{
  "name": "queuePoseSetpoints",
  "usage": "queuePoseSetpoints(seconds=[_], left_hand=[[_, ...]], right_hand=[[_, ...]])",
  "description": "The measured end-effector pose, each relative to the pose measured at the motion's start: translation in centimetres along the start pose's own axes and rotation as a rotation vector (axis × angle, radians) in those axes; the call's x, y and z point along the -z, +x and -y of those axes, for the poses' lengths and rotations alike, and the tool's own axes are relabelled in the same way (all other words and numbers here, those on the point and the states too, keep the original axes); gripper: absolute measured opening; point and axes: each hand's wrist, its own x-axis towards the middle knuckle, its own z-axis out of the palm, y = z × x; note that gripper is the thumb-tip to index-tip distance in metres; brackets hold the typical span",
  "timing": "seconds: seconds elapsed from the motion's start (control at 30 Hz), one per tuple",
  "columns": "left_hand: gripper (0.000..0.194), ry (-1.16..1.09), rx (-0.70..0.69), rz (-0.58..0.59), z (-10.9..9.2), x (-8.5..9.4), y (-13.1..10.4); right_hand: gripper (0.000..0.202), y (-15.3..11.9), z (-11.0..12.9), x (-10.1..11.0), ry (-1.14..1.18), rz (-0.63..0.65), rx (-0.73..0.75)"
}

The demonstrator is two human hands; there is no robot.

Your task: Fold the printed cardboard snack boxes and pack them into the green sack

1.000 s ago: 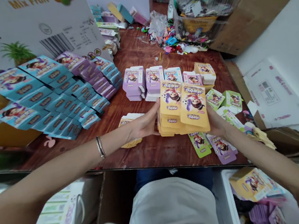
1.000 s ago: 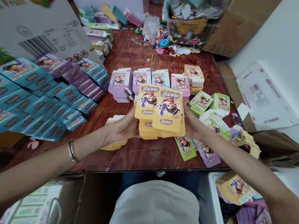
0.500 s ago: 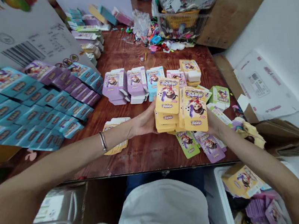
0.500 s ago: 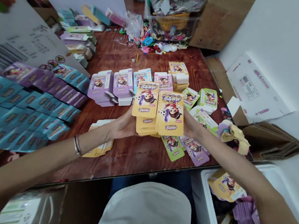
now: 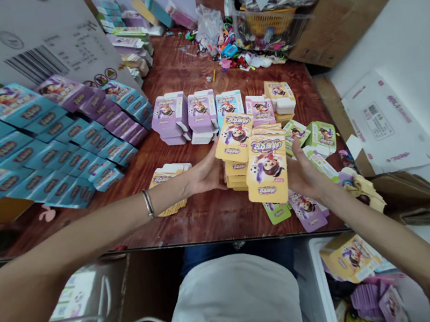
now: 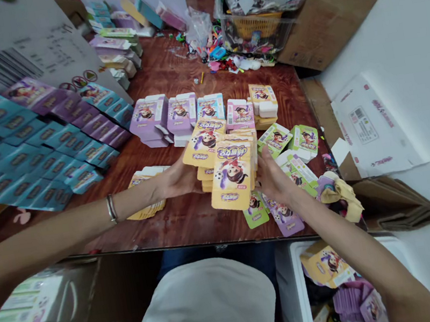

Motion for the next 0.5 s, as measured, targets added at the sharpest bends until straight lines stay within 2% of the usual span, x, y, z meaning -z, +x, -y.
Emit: queuePoseSetpoints(seconds=[0.13,0.3,0.4,0.5], left_hand=[[0.066,-0.016,0.029,-0.042,0.2,0.0,-0.7],[0.055,-0.109,0.048,-0.169,0.7,0.8,-2.2],[0.048,-0.163,0.018,-0.245,0.9,1.5,-3.8],[0.048,-0.128,-0.002,-0.298,0.9,2.4,-5.5]], right_hand=[[0.071,0.3,-0.9,-1.7,-0.017,-0.036,0.033],[0.068,0.4,-1.2,-5.2,0.081,-0.075,-0.033],[0.069,1.1,-1.3,-6.7,0.091,-0.038,-0.081],[0.07,2.4,-1.8,-7.9,0.098,0.059,-0.092]])
